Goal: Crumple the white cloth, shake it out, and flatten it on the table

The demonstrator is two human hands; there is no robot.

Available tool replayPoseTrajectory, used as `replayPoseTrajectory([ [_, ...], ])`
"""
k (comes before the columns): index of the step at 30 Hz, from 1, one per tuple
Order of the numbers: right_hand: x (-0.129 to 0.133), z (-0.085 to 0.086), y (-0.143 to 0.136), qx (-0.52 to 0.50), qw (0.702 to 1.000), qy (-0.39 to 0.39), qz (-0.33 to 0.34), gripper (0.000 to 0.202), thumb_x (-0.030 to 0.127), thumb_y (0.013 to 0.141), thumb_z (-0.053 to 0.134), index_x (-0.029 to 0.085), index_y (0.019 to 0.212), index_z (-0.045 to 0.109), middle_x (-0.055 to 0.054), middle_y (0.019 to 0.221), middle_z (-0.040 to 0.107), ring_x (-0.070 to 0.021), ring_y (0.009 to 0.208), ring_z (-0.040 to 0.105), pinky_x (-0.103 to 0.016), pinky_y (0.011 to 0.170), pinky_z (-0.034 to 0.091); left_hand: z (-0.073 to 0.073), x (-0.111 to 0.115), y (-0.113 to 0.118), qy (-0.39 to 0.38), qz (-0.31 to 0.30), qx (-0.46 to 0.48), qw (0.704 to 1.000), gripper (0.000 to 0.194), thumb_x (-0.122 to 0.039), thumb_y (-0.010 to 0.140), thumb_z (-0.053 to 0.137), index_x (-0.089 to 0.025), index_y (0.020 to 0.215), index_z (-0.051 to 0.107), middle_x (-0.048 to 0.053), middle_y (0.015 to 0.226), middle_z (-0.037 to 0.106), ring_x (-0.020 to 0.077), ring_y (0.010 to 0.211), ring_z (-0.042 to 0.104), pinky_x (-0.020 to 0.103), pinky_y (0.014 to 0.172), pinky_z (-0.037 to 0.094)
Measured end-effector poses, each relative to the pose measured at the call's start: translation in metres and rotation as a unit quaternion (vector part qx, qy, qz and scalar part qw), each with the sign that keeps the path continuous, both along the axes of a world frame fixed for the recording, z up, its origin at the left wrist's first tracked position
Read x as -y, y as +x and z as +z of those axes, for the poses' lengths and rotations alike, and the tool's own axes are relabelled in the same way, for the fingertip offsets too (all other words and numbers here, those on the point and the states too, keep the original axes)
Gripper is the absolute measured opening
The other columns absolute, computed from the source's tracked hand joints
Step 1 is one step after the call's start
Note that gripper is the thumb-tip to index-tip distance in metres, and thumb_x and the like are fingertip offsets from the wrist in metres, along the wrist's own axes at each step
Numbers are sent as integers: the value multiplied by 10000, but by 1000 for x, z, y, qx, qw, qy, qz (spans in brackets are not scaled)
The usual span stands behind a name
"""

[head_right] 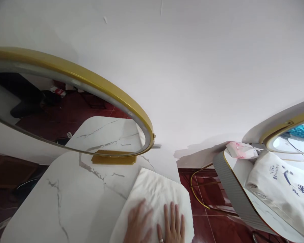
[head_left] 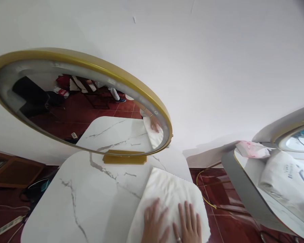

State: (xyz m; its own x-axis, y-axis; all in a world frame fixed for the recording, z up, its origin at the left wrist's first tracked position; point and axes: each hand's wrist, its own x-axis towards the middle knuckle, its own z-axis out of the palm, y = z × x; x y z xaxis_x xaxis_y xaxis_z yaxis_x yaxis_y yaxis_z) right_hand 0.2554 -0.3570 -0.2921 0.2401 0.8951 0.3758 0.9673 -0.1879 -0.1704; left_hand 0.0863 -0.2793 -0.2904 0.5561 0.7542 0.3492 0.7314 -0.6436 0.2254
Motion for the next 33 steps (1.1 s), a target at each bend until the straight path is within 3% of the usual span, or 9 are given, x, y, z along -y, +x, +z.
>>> replayPoseTrajectory([
  [4, -24, 6, 6, 30, 999, 8, 42, 756, 475, 872, 414, 247, 1531, 122, -113, 1488, 364, -332, 1365, 349, -558, 1050, 280, 30, -77, 23, -104, 188, 37, 976, 384, -392, 910, 431, -289, 1247, 584, 99, 1394, 487, 307, 1254, 490, 499, 954, 476],
  [7, -40, 12, 14, 23, 999, 8, 49, 719, 486, 897, 381, 267, 1529, 119, -95, 1500, 349, -320, 1371, 341, -549, 1057, 274, 60, -138, 44, -200, 153, 80, 965, 230, -234, 882, 477, -217, 918, 704, 81, 1030, 670, 217, 909, 645, 384, 794, 549],
  [10, -59, 14, 19, 9, 999, 8, 46, 695, 493, 919, 359, 264, 1529, 117, -93, 1516, 321, -312, 1387, 311, -548, 1073, 258, 80, -169, 49, -195, 112, 99, 969, 299, -116, 888, 426, -220, 882, 705, 37, 874, 686, 175, 855, 628, 334, 813, 533],
  [14, -97, 16, 13, -6, 998, -3, 55, 676, 491, 942, 351, 260, 1528, 108, -82, 1542, 267, -291, 1416, 251, -536, 1102, 230, 77, -160, 39, -45, 186, 77, 979, 390, -127, 919, 376, -173, 1252, 573, 129, 1297, 567, 261, 1192, 508, 460, 975, 445],
  [17, -125, 20, 0, -8, 997, -18, 72, 630, 468, 951, 363, 259, 1517, 180, -75, 1551, 244, -285, 1429, 216, -530, 1118, 203, 56, -143, 26, 42, 136, 15, 990, 480, -190, 921, 403, -124, 1397, 419, 148, 1470, 400, 273, 1373, 336, 451, 1066, 367],
  [19, -141, 23, -9, -9, 995, -28, 92, 595, 455, 953, 373, 256, 1500, 248, -67, 1546, 260, -281, 1431, 208, -527, 1126, 184, 42, -139, 17, 44, 82, -12, 996, 508, -232, 926, 404, -131, 1424, 384, 136, 1500, 363, 261, 1412, 275, 434, 1100, 327],
  [23, -163, 26, -19, -49, 998, -23, 41, 558, 455, 964, 358, 230, 1473, 321, -69, 1524, 316, -244, 1414, 258, -466, 1108, 259, 28, -147, 1, 19, 104, -11, 994, 535, -313, 932, 416, -178, 1447, 363, 143, 1544, 270, 276, 1430, 239, 459, 1124, 269],
  [27, -172, 28, -31, -83, 995, -11, -48, 583, 469, 960, 360, 180, 1466, 331, -117, 1532, 288, -262, 1420, 236, -437, 1046, 344, 29, -148, -14, -9, 117, 2, 993, 525, -351, 938, 414, -221, 1445, 371, 122, 1560, 234, 269, 1435, 227, 467, 1130, 255],
  [33, -173, 31, -80, -64, 997, -34, 22, 604, 423, 955, 392, 223, 1504, 238, -89, 1548, 254, -256, 1442, 175, -447, 1094, 288, 34, -140, -65, -20, 158, 13, 987, 497, -361, 936, 411, -193, 1403, 446, 150, 1556, 232, 291, 1438, 212, 485, 1121, 266],
])
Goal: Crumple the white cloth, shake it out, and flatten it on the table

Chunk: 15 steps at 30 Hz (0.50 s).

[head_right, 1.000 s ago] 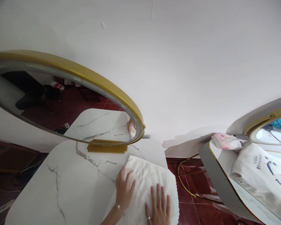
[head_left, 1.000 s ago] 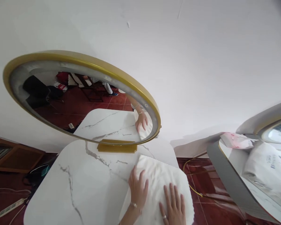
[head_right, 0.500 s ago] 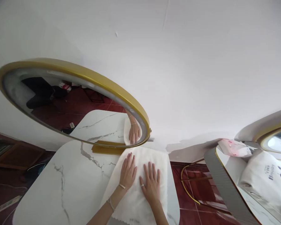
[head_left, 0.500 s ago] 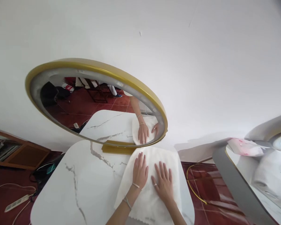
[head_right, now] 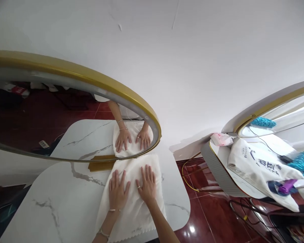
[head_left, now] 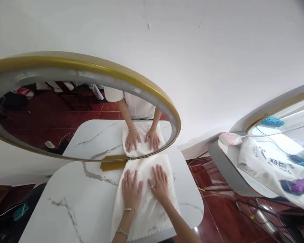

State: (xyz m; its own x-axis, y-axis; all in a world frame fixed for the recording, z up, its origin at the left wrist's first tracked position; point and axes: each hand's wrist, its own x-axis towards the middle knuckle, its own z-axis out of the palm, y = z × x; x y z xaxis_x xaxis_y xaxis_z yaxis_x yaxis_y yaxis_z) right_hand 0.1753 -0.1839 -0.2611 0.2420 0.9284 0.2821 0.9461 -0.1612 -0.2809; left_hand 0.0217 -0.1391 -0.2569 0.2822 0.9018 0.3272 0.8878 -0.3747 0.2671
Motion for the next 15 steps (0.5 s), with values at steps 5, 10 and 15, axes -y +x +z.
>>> replayPoseTrajectory([
  [5, -17, 6, -53, 7, 998, 2, 62, 635, 400, 953, 392, 192, 1516, 186, -85, 1566, 195, -246, 1450, 141, -451, 1130, 238, 1, -15, -53, -10, 47, 2, 999, 521, -375, 930, 410, -156, 1400, 448, 169, 1547, 245, 309, 1437, 206, 505, 1124, 255],
  [10, -43, 9, -101, 7, 996, 26, 82, 631, 338, 947, 396, 123, 1507, 197, -133, 1555, 214, -259, 1452, 125, -479, 1138, 224, 6, -36, -98, -18, 63, -10, 998, 550, -386, 918, 426, -127, 1403, 440, 191, 1519, 302, 318, 1425, 237, 505, 1118, 267],
  [15, -62, 2, -150, 29, 993, 63, 100, 578, 279, 934, 392, 52, 1458, 304, -168, 1494, 343, -287, 1420, 218, -468, 1111, 288, 8, -50, -144, -19, 80, -13, 997, 538, -388, 919, 430, -157, 1404, 444, 187, 1514, 314, 320, 1411, 269, 503, 1109, 281],
])
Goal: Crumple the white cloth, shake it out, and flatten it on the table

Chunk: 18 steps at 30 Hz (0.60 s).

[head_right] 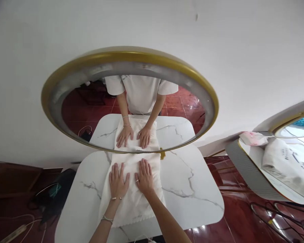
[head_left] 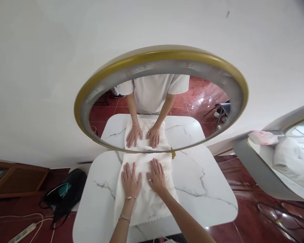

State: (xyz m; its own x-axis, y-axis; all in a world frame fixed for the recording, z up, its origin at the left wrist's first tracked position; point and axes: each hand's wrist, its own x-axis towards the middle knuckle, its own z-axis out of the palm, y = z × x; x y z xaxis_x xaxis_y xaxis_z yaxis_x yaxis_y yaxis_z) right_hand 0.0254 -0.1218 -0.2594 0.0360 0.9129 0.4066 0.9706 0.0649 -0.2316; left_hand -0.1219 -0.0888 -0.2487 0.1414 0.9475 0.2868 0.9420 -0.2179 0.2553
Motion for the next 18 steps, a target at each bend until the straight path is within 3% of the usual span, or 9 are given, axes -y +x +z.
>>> replayPoseTrajectory([
  [3, -12, -2, -29, 6, 1000, 17, 25, 540, 260, 937, 365, 37, 1428, 360, -161, 1416, 454, -269, 1375, 310, -435, 1098, 323, -1, -8, -27, -4, 29, 9, 1000, 496, -379, 944, 383, -186, 1395, 461, 172, 1508, 331, 312, 1408, 272, 509, 1107, 280],
  [8, -38, 2, -72, 14, 998, -12, 62, 552, 219, 907, 392, 58, 1434, 366, -159, 1513, 307, -292, 1424, 193, -464, 1126, 262, -3, -42, -61, -17, 101, 27, 994, 477, -387, 953, 369, -190, 1368, 498, 194, 1438, 410, 332, 1378, 309, 548, 1095, 275],
  [14, -91, 3, -108, -11, 993, -107, 46, 590, 381, 932, 404, 63, 1428, 393, -195, 1452, 398, -320, 1352, 319, -492, 1126, 205, -1, -100, -82, -63, 8, 1, 998, 520, -377, 931, 409, -184, 1414, 426, 151, 1529, 303, 298, 1434, 213, 543, 1146, 176],
  [18, -125, 3, -126, -22, 989, -139, 50, 626, 460, 936, 399, 104, 1449, 369, -204, 1428, 422, -337, 1308, 367, -519, 1085, 234, 3, -120, -100, -79, 49, -1, 996, 536, -395, 928, 410, -195, 1426, 405, 139, 1547, 262, 288, 1441, 196, 534, 1151, 159],
])
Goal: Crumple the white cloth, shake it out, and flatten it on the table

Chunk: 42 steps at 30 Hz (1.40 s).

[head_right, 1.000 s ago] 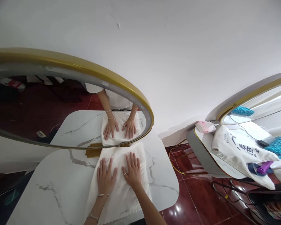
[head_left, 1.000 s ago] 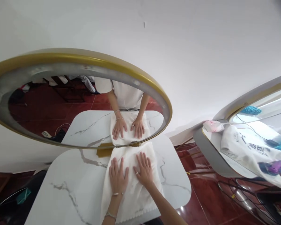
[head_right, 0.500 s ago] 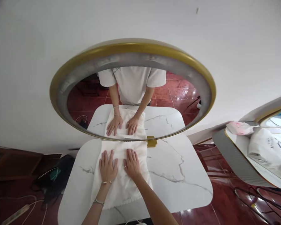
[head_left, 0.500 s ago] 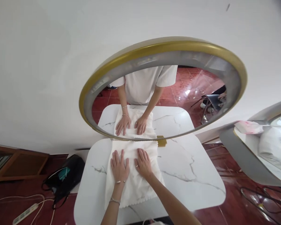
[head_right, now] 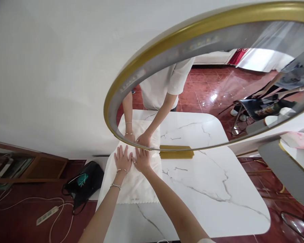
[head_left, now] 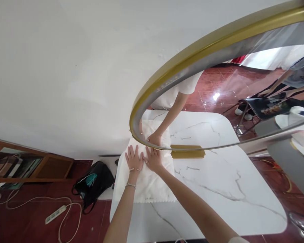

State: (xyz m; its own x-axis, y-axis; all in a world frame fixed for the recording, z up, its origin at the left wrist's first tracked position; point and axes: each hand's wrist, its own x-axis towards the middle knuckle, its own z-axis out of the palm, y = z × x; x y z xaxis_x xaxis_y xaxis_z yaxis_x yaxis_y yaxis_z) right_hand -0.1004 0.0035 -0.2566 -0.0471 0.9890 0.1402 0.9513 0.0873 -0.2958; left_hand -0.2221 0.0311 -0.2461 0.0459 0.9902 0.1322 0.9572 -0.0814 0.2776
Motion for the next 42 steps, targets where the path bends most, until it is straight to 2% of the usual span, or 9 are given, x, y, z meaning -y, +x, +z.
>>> replayPoseTrajectory([
  [5, -11, 4, -19, 0, 999, 2, 45, 621, 515, 929, 411, 202, 1462, 349, -135, 1503, 337, -309, 1326, 350, -490, 1088, 246, 3, 5, -25, 13, 67, -2, 998, 541, -406, 929, 407, -167, 1414, 423, 163, 1518, 320, 298, 1422, 244, 530, 1146, 165],
  [9, 10, 7, -31, -10, 991, 40, 130, 503, 443, 969, 350, 176, 1380, 463, -111, 1481, 383, -285, 1355, 313, -503, 1131, 172, 1, 41, -42, 59, 102, -11, 993, 543, -417, 950, 352, -133, 1408, 426, 188, 1506, 331, 312, 1408, 272, 538, 1119, 217],
  [14, 79, 14, -41, -49, 973, 29, 222, 395, 333, 984, 327, 198, 1274, 559, -62, 1349, 542, -206, 1242, 441, -397, 1103, 275, -4, 129, -61, 100, 130, -17, 986, 569, -432, 951, 360, -151, 1446, 363, 208, 1512, 306, 357, 1399, 284, 579, 1078, 270],
  [19, 176, 34, -21, -87, 945, 2, 314, 669, 571, 885, 479, 265, 1463, 334, -89, 1548, 258, -286, 1420, 217, -479, 1149, 174, -2, 218, -65, 87, 121, -28, 988, 645, -364, 943, 374, -235, 1518, 114, 172, 1572, 131, 411, 1415, 200, 678, 1056, 234],
  [23, 219, 40, -2, -113, 939, -37, 321, 812, 577, 847, 531, 280, 1513, 177, -66, 1569, 163, -268, 1451, 127, -478, 1168, 125, 2, 245, -57, 84, 107, -40, 990, 672, -344, 937, 395, -280, 1517, 62, 150, 1581, 104, 404, 1421, 178, 705, 1059, 190],
  [28, 201, 28, 4, -113, 945, -22, 308, 817, 599, 844, 533, 279, 1509, 184, -35, 1550, 231, -240, 1449, 146, -461, 1176, 120, -1, 215, -43, 95, 98, -36, 990, 598, -342, 965, 329, -257, 1514, 111, 195, 1553, 200, 406, 1422, 178, 758, 1021, 140],
  [37, 90, 15, 75, -13, 976, 12, 216, 697, 601, 845, 549, 324, 1448, 335, -2, 1541, 267, -217, 1440, 189, -437, 1171, 149, 1, 82, 36, -1, 33, 1, 999, 541, -346, 942, 349, -111, 1428, 389, 231, 1532, 234, 397, 1435, 123, 701, 1072, 108],
  [40, 80, 15, 89, -5, 980, 16, 198, 646, 554, 886, 519, 319, 1455, 322, 4, 1534, 290, -178, 1423, 240, -379, 1161, 198, 6, 66, 52, -10, 4, 10, 1000, 528, -341, 938, 362, -141, 1425, 399, 211, 1538, 234, 382, 1439, 124, 690, 1080, 103],
  [42, 87, 13, 88, -11, 982, 40, 183, 593, 512, 921, 483, 297, 1453, 335, -12, 1526, 309, -183, 1421, 243, -400, 1161, 202, 8, 71, 50, -6, -21, 9, 1000, 523, -347, 939, 367, -152, 1423, 404, 197, 1536, 252, 362, 1441, 142, 664, 1094, 119],
])
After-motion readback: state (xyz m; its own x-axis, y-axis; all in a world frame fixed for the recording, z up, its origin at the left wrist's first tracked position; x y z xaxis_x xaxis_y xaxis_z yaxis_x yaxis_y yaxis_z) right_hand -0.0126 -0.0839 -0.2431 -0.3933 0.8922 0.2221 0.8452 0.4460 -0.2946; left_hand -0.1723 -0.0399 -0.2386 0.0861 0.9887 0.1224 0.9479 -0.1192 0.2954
